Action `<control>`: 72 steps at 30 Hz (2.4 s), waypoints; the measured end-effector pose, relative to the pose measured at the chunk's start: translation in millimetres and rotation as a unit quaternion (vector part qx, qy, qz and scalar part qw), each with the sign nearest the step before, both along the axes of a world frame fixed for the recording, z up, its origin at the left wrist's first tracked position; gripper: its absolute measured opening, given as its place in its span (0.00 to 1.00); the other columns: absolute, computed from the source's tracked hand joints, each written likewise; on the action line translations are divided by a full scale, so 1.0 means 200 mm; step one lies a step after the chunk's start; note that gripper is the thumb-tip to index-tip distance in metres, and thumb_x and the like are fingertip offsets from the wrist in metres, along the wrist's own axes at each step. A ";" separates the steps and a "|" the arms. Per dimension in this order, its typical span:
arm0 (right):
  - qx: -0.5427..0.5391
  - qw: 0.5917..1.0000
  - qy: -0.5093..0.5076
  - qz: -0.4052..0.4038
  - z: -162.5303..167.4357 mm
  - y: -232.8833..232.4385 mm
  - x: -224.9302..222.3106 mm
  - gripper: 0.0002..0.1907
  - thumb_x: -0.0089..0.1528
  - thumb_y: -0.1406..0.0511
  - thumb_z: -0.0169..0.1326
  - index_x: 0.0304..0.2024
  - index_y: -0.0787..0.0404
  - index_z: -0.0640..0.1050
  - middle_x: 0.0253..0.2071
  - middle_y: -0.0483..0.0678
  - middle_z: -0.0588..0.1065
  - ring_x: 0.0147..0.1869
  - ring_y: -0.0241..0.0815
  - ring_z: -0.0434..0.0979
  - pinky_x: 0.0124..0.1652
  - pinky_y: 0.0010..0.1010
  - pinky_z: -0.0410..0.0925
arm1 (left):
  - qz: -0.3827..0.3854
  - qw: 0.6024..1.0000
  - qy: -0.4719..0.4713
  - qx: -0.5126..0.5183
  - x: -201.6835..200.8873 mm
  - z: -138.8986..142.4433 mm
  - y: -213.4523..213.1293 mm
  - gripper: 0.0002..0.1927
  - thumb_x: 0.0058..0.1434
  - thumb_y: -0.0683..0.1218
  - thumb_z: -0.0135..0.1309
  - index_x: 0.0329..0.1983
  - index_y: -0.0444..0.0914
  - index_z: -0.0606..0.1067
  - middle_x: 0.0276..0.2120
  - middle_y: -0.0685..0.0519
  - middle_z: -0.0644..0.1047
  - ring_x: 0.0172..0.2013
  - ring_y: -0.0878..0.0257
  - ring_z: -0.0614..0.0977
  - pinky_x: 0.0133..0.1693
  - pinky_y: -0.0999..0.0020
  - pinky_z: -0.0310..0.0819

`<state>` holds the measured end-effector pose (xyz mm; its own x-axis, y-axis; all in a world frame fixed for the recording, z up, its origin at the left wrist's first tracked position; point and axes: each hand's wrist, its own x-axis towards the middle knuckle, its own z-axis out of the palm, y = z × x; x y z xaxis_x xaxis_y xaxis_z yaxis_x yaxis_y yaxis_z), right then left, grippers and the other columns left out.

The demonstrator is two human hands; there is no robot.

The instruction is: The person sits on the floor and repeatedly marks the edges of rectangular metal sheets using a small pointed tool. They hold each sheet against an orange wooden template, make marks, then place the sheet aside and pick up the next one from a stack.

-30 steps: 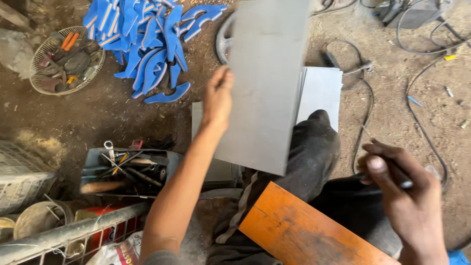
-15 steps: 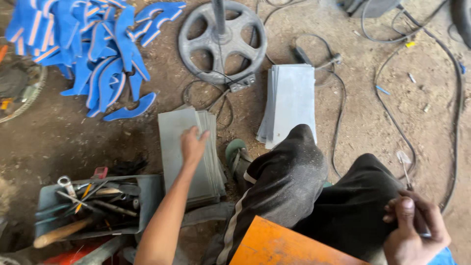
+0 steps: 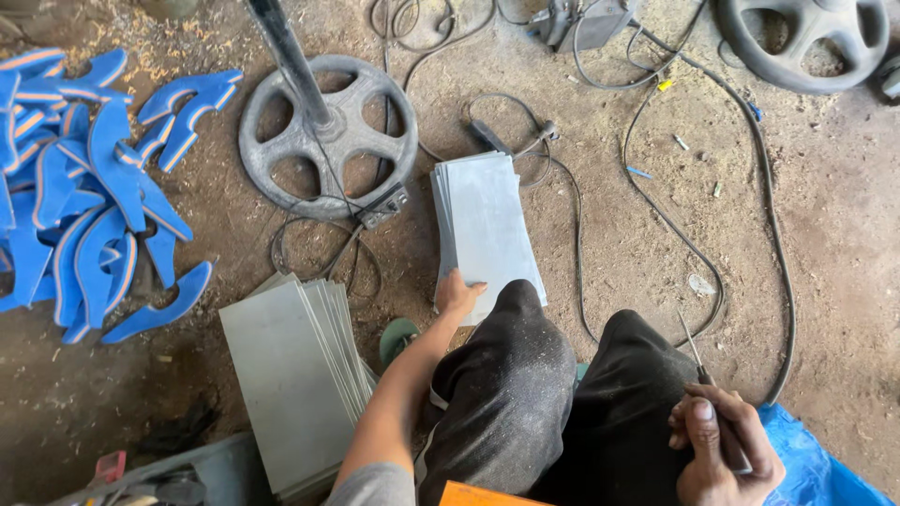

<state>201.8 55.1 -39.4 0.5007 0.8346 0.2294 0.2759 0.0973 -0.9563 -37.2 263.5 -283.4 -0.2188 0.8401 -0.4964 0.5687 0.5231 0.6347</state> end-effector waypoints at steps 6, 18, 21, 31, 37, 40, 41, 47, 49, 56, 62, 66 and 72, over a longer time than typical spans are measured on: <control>-0.045 0.999 -0.005 0.012 0.03 0.05 0.02 0.07 0.70 0.72 0.55 0.48 0.73 0.78 0.33 0.54 0.76 0.34 0.36 0.74 0.33 0.22 0.65 | 0.097 0.955 -0.264 0.096 -0.04 0.11 -0.01 0.21 0.52 0.50 0.65 0.46 0.35 0.80 0.39 0.44 0.83 0.41 0.52 0.84 0.43 0.60 0.77; -0.034 0.960 0.233 0.154 0.58 0.34 -0.28 0.20 0.64 0.66 0.53 0.57 0.67 0.72 0.53 0.57 0.78 0.55 0.45 0.80 0.50 0.34 0.75 | -0.266 0.816 0.169 0.484 0.03 1.72 -0.76 0.05 0.59 0.42 0.57 0.38 0.38 0.77 0.33 0.47 0.75 0.35 0.51 0.78 0.33 0.55 0.75; -0.051 0.944 0.314 0.092 0.66 0.27 -0.28 0.22 0.63 0.68 0.57 0.59 0.68 0.74 0.51 0.60 0.78 0.51 0.46 0.77 0.47 0.36 0.72 | -0.353 0.812 0.097 0.455 0.14 1.89 -0.96 0.15 0.61 0.54 0.60 0.38 0.38 0.77 0.32 0.46 0.74 0.37 0.50 0.79 0.36 0.51 0.76; -0.195 0.881 0.334 0.271 0.43 -0.17 -0.04 0.28 0.61 0.63 0.57 0.64 0.65 0.74 0.53 0.55 0.79 0.52 0.42 0.80 0.49 0.37 0.75 | -0.088 0.874 -0.391 0.274 -0.02 1.68 -0.60 0.22 0.68 0.50 0.58 0.60 0.33 0.70 0.48 0.52 0.74 0.47 0.63 0.75 0.49 0.68 0.71; -0.163 0.869 -0.212 0.416 0.31 -0.40 0.04 0.26 0.61 0.56 0.62 0.56 0.64 0.75 0.47 0.57 0.78 0.48 0.51 0.80 0.45 0.39 0.73 | 0.075 0.877 -0.352 0.318 -0.33 1.65 -0.82 0.13 0.67 0.41 0.56 0.54 0.35 0.76 0.42 0.57 0.78 0.44 0.68 0.76 0.48 0.74 0.68; -0.137 0.840 -0.272 0.450 0.25 -0.45 -0.01 0.21 0.62 0.58 0.61 0.53 0.62 0.77 0.44 0.55 0.79 0.48 0.52 0.80 0.44 0.39 0.72 | 0.134 0.857 -0.354 0.349 -0.49 1.75 -0.89 0.13 0.69 0.40 0.52 0.56 0.35 0.74 0.44 0.56 0.78 0.46 0.69 0.76 0.51 0.75 0.69; -0.135 0.836 -0.265 0.461 0.24 -0.46 -0.01 0.17 0.62 0.60 0.59 0.51 0.61 0.79 0.43 0.53 0.80 0.48 0.51 0.81 0.44 0.38 0.72 | 0.119 0.849 -0.362 0.366 -0.52 1.79 -0.92 0.12 0.72 0.40 0.51 0.57 0.35 0.74 0.46 0.55 0.77 0.47 0.69 0.76 0.52 0.75 0.68; -0.155 0.963 -0.160 0.149 0.37 -0.55 0.37 0.10 0.56 0.69 0.61 0.40 0.62 0.81 0.33 0.41 0.82 0.38 0.30 0.82 0.38 0.25 0.74 | 0.189 0.826 -0.385 0.366 -0.56 1.93 -1.02 0.12 0.69 0.41 0.47 0.54 0.39 0.72 0.46 0.55 0.78 0.45 0.66 0.78 0.48 0.69 0.75; -0.193 0.977 -0.087 -0.005 0.41 -0.58 0.52 0.08 0.60 0.70 0.60 0.43 0.64 0.79 0.31 0.42 0.75 0.35 0.29 0.72 0.35 0.24 0.66 | 0.186 0.836 -0.336 0.392 -0.46 1.85 -1.00 0.13 0.73 0.41 0.50 0.59 0.37 0.72 0.48 0.55 0.77 0.47 0.67 0.75 0.49 0.72 0.69; -0.147 0.977 0.115 -0.100 0.21 -0.62 0.44 0.03 0.65 0.69 0.58 0.39 0.64 0.78 0.29 0.39 0.72 0.34 0.26 0.64 0.35 0.19 0.59 | 0.071 0.914 -0.315 0.247 0.29 1.34 -0.94 0.25 0.68 0.53 0.49 0.65 0.37 0.70 0.57 0.45 0.78 0.57 0.57 0.76 0.60 0.62 0.67; -0.197 0.963 0.084 -0.161 -0.02 -0.64 0.28 0.06 0.65 0.67 0.61 0.37 0.65 0.79 0.26 0.36 0.64 0.32 0.27 0.56 0.32 0.21 0.52 | -0.019 0.926 -0.331 0.183 0.50 1.24 -0.95 0.34 0.70 0.58 0.42 0.75 0.38 0.57 0.71 0.42 0.62 0.70 0.51 0.65 0.66 0.54 0.60; -0.190 0.959 0.102 -0.181 -0.14 -0.63 0.24 0.08 0.63 0.65 0.63 0.35 0.65 0.79 0.25 0.35 0.57 0.30 0.27 0.51 0.28 0.24 0.47 | -0.168 0.902 -0.299 0.263 0.49 1.26 -0.96 0.46 0.67 0.60 0.47 0.79 0.37 0.42 0.76 0.35 0.49 0.73 0.44 0.55 0.67 0.46 0.54; -0.215 0.973 0.027 -0.074 -0.08 -0.54 0.26 0.11 0.62 0.65 0.63 0.41 0.68 0.81 0.29 0.42 0.71 0.34 0.30 0.65 0.36 0.22 0.62 | -0.143 0.895 -0.324 0.270 0.52 1.34 -0.93 0.42 0.69 0.57 0.49 0.78 0.36 0.47 0.73 0.35 0.61 0.70 0.46 0.68 0.67 0.52 0.67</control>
